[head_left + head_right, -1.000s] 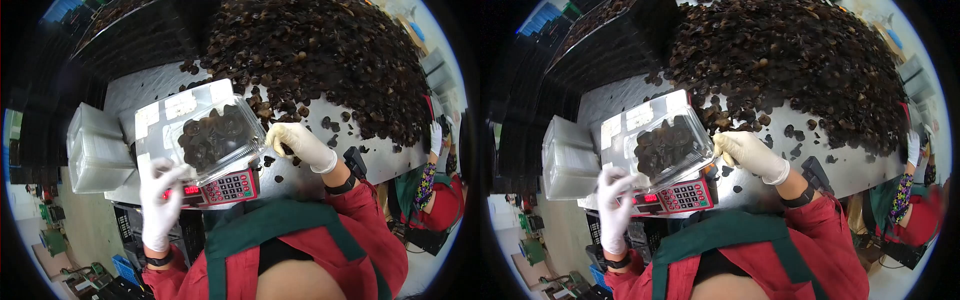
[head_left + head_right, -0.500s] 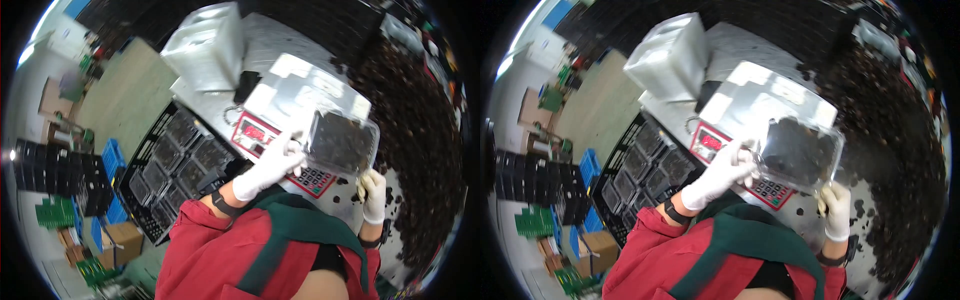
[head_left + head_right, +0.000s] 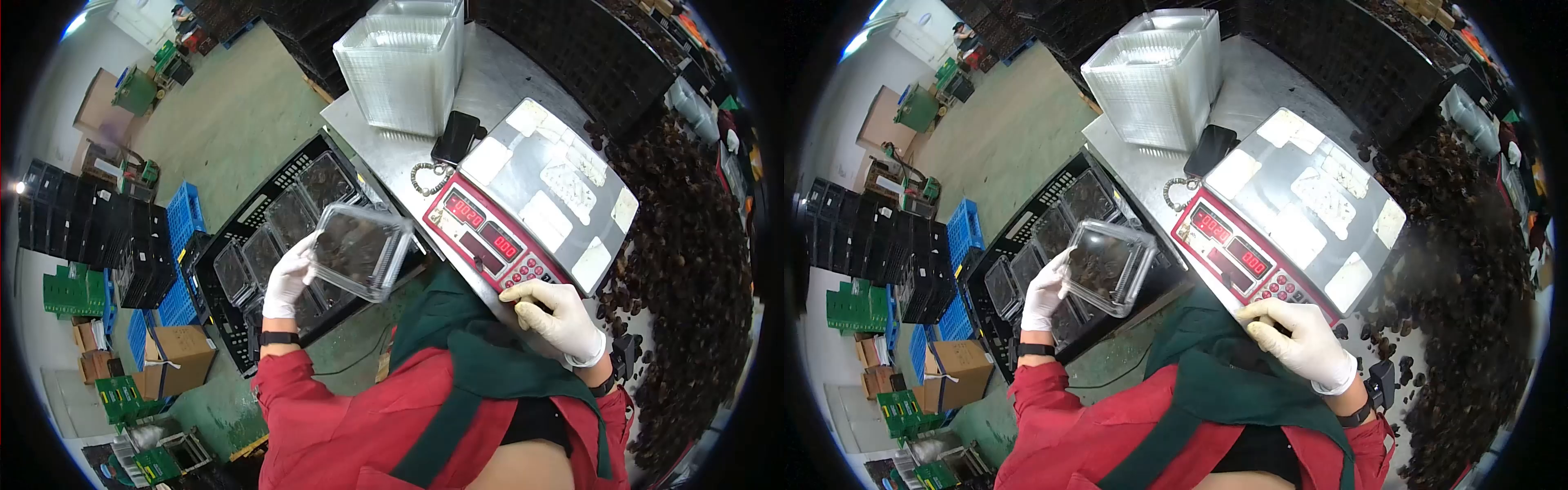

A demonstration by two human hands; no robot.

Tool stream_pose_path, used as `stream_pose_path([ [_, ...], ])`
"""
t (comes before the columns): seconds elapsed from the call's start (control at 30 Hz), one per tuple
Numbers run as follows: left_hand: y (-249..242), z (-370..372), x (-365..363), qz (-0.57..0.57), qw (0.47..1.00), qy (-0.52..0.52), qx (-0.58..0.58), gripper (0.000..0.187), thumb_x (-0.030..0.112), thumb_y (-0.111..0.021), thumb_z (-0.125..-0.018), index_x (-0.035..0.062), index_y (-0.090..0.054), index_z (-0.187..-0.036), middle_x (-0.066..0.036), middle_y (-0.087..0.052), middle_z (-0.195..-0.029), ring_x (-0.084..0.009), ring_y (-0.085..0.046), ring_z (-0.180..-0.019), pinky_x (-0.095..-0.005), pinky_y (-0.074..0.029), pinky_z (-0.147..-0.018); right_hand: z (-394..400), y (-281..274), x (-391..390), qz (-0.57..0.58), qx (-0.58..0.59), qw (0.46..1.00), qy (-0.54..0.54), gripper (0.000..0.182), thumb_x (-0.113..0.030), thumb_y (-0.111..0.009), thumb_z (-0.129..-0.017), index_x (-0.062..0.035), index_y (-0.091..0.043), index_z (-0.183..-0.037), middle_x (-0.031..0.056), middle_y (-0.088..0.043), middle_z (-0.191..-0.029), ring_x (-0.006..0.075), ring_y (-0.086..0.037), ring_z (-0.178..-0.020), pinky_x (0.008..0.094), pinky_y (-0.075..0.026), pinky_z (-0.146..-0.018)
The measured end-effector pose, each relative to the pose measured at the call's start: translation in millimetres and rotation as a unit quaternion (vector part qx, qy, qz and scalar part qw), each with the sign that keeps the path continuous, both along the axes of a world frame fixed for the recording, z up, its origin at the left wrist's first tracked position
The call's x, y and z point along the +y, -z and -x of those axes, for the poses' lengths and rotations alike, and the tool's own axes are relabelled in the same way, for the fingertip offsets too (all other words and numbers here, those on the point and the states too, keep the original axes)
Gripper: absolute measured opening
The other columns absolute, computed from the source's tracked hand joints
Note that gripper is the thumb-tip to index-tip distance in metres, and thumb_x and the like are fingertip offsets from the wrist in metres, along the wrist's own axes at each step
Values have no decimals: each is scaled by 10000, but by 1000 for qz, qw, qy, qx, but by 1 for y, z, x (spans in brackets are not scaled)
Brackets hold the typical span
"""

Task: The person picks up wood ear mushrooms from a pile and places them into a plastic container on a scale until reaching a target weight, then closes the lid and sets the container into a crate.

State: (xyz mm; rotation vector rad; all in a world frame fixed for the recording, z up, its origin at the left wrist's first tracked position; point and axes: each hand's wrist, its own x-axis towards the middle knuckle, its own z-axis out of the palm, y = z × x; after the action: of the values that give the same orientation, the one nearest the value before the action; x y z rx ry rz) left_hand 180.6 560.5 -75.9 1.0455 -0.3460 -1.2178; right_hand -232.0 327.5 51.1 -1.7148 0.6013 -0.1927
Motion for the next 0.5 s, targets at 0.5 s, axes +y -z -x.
stream_pose_path([
  [0.5, -55, 11, -172, -11, 604, -161, -781, 414, 18, -644, -856, 26, -582, -1265, -198, -591, -1240, -364, -543, -1187, -433, -424, -1041, 84, 24, 12, -87, 79, 965, 235, 193, -88, -576, -955, -18, -708, -1077, 24, -637, -694, 78, -539, -606, 258, -445, -576],
])
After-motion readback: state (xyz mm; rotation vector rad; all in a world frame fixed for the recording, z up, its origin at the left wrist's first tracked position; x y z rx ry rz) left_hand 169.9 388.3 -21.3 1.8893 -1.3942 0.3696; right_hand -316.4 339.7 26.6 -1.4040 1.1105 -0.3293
